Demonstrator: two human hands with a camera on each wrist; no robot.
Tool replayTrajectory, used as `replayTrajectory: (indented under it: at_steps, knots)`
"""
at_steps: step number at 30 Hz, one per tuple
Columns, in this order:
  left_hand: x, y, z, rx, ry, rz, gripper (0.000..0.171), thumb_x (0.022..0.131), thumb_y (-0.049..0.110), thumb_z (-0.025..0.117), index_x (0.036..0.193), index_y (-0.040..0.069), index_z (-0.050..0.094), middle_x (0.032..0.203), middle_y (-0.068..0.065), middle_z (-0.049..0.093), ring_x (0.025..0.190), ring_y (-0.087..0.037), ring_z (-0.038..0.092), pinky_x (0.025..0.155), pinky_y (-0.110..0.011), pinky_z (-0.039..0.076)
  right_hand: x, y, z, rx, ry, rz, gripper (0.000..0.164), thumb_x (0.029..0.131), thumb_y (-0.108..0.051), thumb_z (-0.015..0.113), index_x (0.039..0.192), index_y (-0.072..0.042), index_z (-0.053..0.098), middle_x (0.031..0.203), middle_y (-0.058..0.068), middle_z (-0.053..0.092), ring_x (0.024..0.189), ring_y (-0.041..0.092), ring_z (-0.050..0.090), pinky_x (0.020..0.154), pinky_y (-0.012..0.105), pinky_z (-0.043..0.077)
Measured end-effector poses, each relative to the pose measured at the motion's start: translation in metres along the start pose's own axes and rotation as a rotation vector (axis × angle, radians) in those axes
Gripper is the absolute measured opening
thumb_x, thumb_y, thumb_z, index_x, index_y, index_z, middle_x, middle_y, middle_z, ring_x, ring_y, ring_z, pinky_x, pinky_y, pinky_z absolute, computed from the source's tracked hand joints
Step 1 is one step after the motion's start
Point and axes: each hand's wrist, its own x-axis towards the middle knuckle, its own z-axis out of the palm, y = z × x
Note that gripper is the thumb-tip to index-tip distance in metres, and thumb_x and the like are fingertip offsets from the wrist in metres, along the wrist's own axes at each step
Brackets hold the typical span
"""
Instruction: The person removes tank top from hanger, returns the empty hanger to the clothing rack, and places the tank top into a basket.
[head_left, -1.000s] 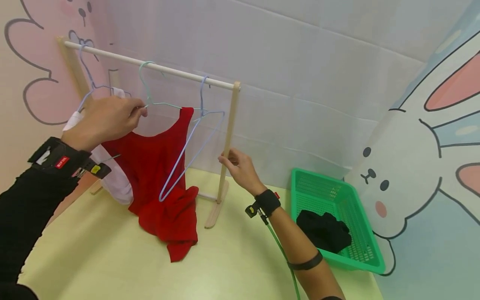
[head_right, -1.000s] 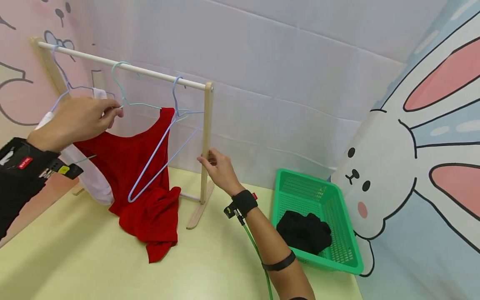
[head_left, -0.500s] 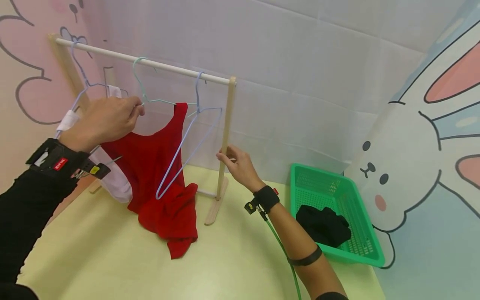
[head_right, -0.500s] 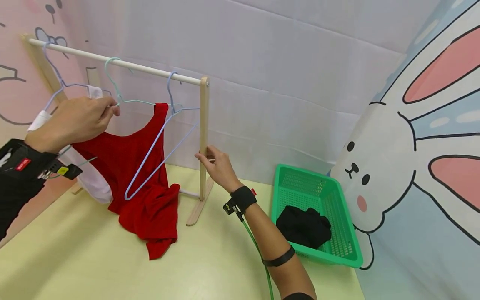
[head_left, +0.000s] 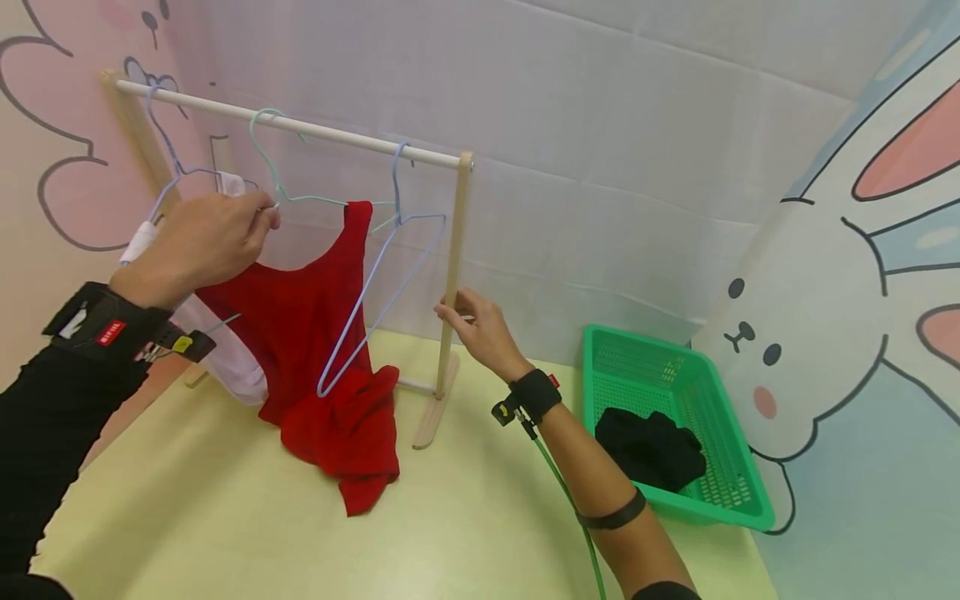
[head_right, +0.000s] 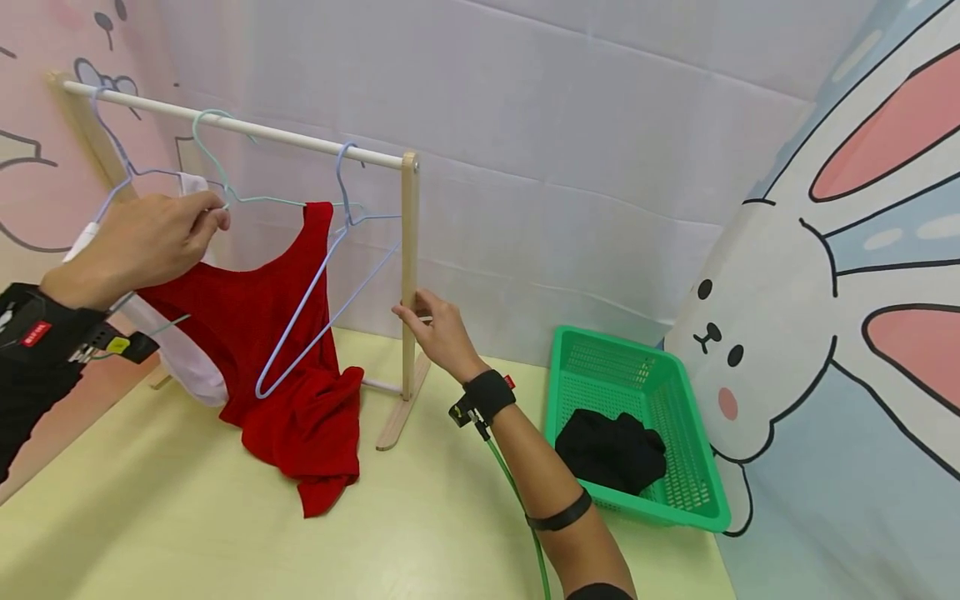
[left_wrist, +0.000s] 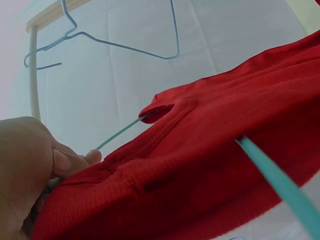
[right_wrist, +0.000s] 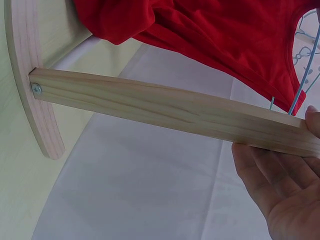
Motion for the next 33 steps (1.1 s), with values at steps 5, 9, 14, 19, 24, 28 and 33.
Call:
replayTrajectory:
  at_steps: [5, 9, 14, 19, 24, 28, 33]
  knots:
    - [-0.004, -0.002, -0.001, 0.001, 0.01, -0.012, 0.032, 0.113, 0.018, 0.044, 0.127, -0.004, 0.064, 0.106, -0.029, 0.071, 0.073, -0.032, 0.057, 0.061, -0.047, 0.052, -0.001, 0.0, 0.001, 0.003, 0.001, -0.013, 0.017, 0.108, -0.016, 0.067, 0.113, 0.0, 0.07, 0.114, 0.02, 0.078, 0.11, 0.033, 0.076, 0.093, 0.043, 0.062]
    - [-0.004, -0.002, -0.003, 0.001, 0.046, 0.004, 0.032, 0.113, 0.017, 0.045, 0.123, -0.005, 0.065, 0.1, -0.028, 0.072, 0.071, -0.032, 0.055, 0.06, -0.046, 0.052, -0.002, 0.001, 0.001, 0.002, 0.002, -0.014, 0.016, 0.108, -0.015, 0.067, 0.113, 0.0, 0.07, 0.114, 0.021, 0.078, 0.11, 0.033, 0.076, 0.093, 0.043, 0.062]
    - [-0.005, 0.0, -0.006, -0.013, 0.094, 0.013, 0.033, 0.113, 0.017, 0.046, 0.122, -0.006, 0.066, 0.102, -0.029, 0.073, 0.074, -0.036, 0.058, 0.071, -0.057, 0.058, -0.001, 0.002, 0.002, 0.005, 0.008, -0.017, 0.016, 0.107, -0.015, 0.067, 0.112, 0.0, 0.07, 0.114, 0.021, 0.078, 0.11, 0.033, 0.076, 0.093, 0.044, 0.062]
    - [-0.008, 0.0, -0.011, -0.025, 0.1, -0.005, 0.034, 0.113, 0.017, 0.044, 0.123, -0.007, 0.066, 0.105, -0.031, 0.072, 0.081, -0.04, 0.058, 0.075, -0.059, 0.054, -0.002, 0.0, 0.003, 0.015, 0.007, -0.022, 0.016, 0.107, -0.014, 0.067, 0.112, 0.001, 0.07, 0.113, 0.022, 0.078, 0.109, 0.033, 0.076, 0.092, 0.044, 0.062]
    - [-0.009, 0.001, -0.015, -0.033, 0.11, -0.019, 0.035, 0.113, 0.018, 0.043, 0.12, -0.005, 0.067, 0.096, -0.029, 0.07, 0.08, -0.04, 0.056, 0.07, -0.056, 0.052, -0.002, -0.001, 0.002, 0.019, 0.002, -0.017, 0.016, 0.108, -0.015, 0.067, 0.113, 0.0, 0.07, 0.113, 0.021, 0.078, 0.11, 0.033, 0.076, 0.093, 0.043, 0.062]
    - [-0.009, 0.002, -0.019, -0.033, 0.12, -0.033, 0.035, 0.113, 0.02, 0.043, 0.122, -0.005, 0.067, 0.096, -0.03, 0.069, 0.079, -0.041, 0.058, 0.07, -0.059, 0.055, -0.001, -0.001, 0.003, 0.016, 0.005, -0.018, 0.016, 0.107, -0.015, 0.068, 0.113, 0.0, 0.07, 0.112, 0.018, 0.079, 0.109, 0.032, 0.076, 0.093, 0.043, 0.062]
    - [-0.013, 0.001, -0.021, -0.031, 0.138, -0.037, 0.035, 0.113, 0.021, 0.045, 0.122, -0.005, 0.067, 0.093, -0.028, 0.068, 0.077, -0.04, 0.057, 0.07, -0.061, 0.056, -0.001, -0.001, 0.004, 0.003, 0.002, -0.021, 0.017, 0.107, -0.016, 0.068, 0.114, -0.001, 0.07, 0.112, 0.017, 0.079, 0.109, 0.031, 0.076, 0.095, 0.044, 0.061]
